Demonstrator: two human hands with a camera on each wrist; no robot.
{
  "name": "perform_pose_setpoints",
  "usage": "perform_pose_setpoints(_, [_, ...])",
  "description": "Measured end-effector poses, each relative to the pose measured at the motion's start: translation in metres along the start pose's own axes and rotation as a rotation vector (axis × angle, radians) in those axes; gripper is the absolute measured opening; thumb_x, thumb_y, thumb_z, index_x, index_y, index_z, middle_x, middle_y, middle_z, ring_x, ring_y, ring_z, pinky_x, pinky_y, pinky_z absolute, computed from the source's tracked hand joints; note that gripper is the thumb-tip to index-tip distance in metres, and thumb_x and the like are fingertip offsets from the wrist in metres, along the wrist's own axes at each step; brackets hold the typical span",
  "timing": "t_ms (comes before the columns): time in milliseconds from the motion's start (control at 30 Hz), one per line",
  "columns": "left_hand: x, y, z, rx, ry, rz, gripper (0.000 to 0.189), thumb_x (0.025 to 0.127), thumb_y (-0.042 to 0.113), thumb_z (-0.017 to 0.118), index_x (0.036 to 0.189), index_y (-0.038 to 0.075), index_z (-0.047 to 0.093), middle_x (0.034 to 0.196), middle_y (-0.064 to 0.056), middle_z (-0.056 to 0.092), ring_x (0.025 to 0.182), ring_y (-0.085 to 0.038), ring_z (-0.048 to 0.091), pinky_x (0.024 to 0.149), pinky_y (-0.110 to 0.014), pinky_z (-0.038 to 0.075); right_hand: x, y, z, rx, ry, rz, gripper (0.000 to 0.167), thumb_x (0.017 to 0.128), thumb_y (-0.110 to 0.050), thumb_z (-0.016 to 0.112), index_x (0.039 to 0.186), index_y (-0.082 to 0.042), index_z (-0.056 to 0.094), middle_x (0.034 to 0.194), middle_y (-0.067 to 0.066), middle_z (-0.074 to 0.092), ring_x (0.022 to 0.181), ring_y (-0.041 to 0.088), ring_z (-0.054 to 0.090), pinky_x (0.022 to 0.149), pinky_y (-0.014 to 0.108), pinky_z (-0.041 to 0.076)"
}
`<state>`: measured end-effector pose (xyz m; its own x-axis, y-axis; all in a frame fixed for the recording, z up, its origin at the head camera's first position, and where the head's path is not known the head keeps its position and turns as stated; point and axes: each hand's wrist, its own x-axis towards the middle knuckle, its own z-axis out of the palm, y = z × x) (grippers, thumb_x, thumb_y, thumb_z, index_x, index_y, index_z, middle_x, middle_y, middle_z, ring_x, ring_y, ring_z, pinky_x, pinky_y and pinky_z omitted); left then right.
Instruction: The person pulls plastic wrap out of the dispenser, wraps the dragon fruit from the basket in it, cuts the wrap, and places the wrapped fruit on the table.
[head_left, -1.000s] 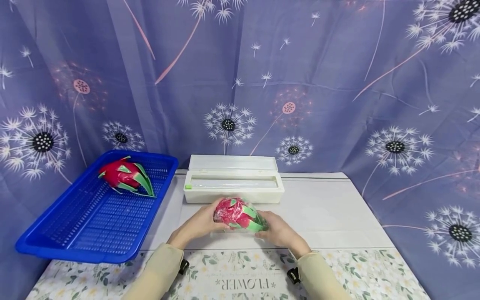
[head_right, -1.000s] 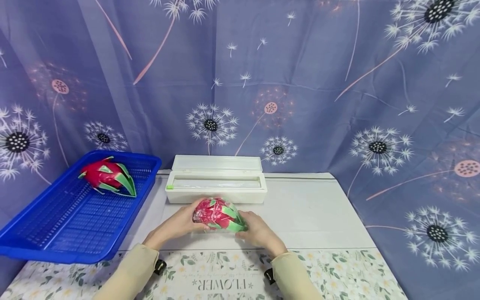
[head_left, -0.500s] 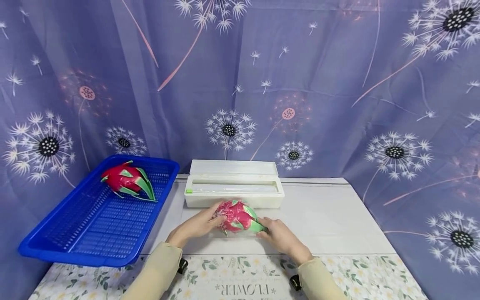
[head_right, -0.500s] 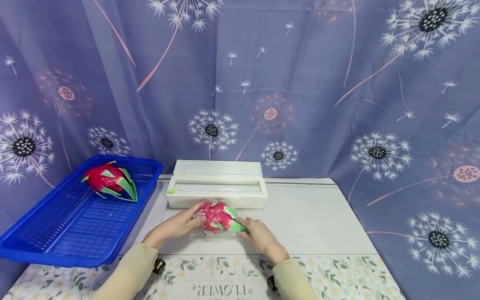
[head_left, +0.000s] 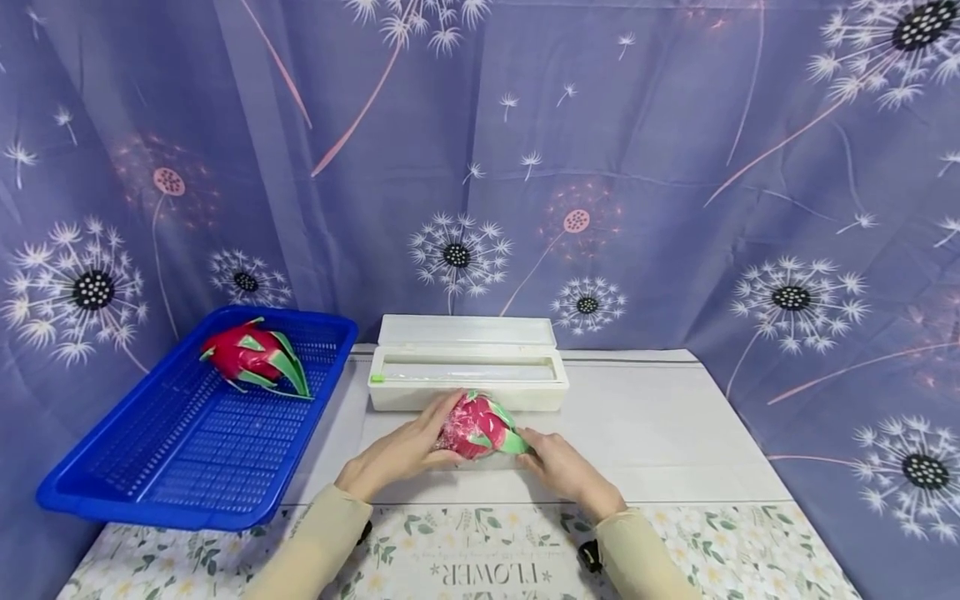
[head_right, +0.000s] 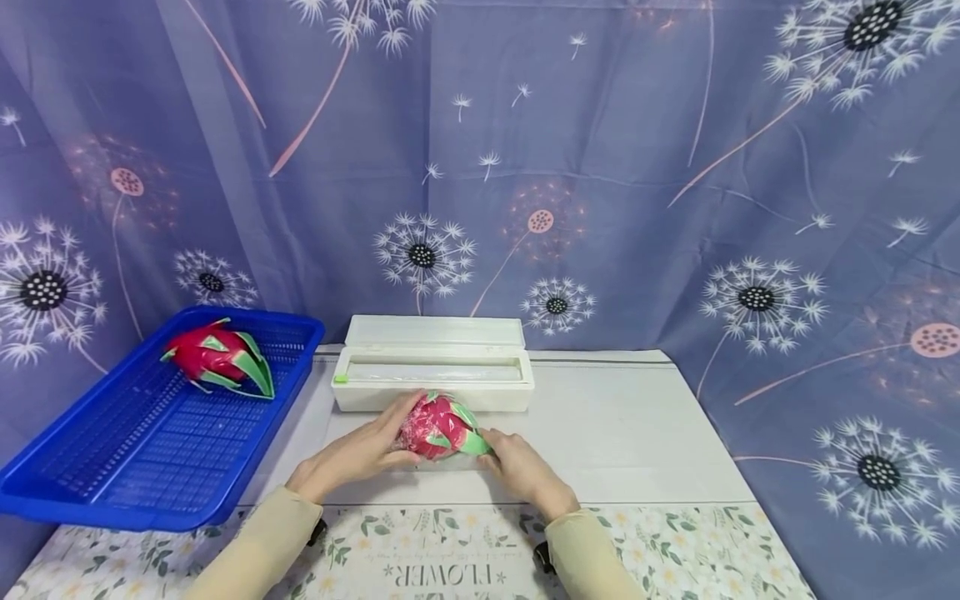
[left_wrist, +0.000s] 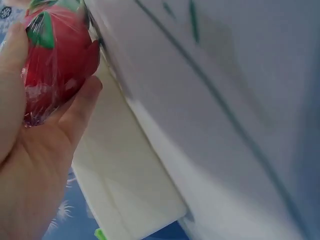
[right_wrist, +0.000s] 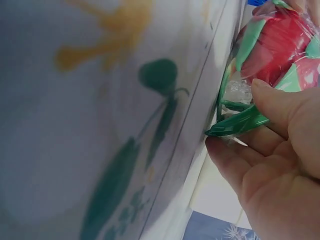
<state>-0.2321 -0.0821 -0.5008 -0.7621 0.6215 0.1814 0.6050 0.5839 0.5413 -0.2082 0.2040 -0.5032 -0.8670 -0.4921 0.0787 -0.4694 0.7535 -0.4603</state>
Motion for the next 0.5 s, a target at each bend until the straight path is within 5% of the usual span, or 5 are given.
perform_pose_setpoints(233, [-0.005, -0.001, -0.008, 0.130, -0.002, 0.056, 0.070, 0.102, 0.039, 0.047, 0.159, 0.025, 0.007, 0.160, -0.018, 0.015, 0.109, -0.036, 0.062, 0.086, -0.042, 0.053, 0.003, -0.003, -0.003, -0.004, -0.021, -0.001, 0.040, 0.096, -0.014, 0.063, 0.133, 0.001, 0.056, 0.097, 0.003, 0.070, 0.077, 0.005, 0.059, 0.074, 0.032, 0.053])
perform_pose_setpoints(400, [-0.008, -0.003, -0.014, 0.270, 0.085, 0.163, 0.060, 0.105, 0.030, 0.044, 0.157, 0.017, 0.019, 0.155, -0.022, 0.027, 0.061, -0.012, 0.058, 0.054, -0.022, 0.048, 0.005, -0.006, -0.006, 0.003, -0.035, -0.014, 0.032, 0.096, -0.013, 0.063, 0.125, -0.001, 0.060, 0.079, -0.007, 0.061, 0.065, 0.003, 0.051, 0.064, 0.028, 0.048])
perform_pose_setpoints(500, [-0.009, -0.006, -0.016, 0.243, 0.072, 0.143, 0.061, 0.104, 0.036, 0.044, 0.158, 0.023, 0.018, 0.157, -0.016, 0.027, 0.072, -0.014, 0.064, 0.057, -0.022, 0.049, 0.005, -0.006, -0.005, 0.004, -0.040, -0.013, 0.029, 0.096, -0.013, 0.062, 0.123, -0.002, 0.061, 0.075, -0.008, 0.057, 0.063, 0.003, 0.048, 0.062, 0.027, 0.047])
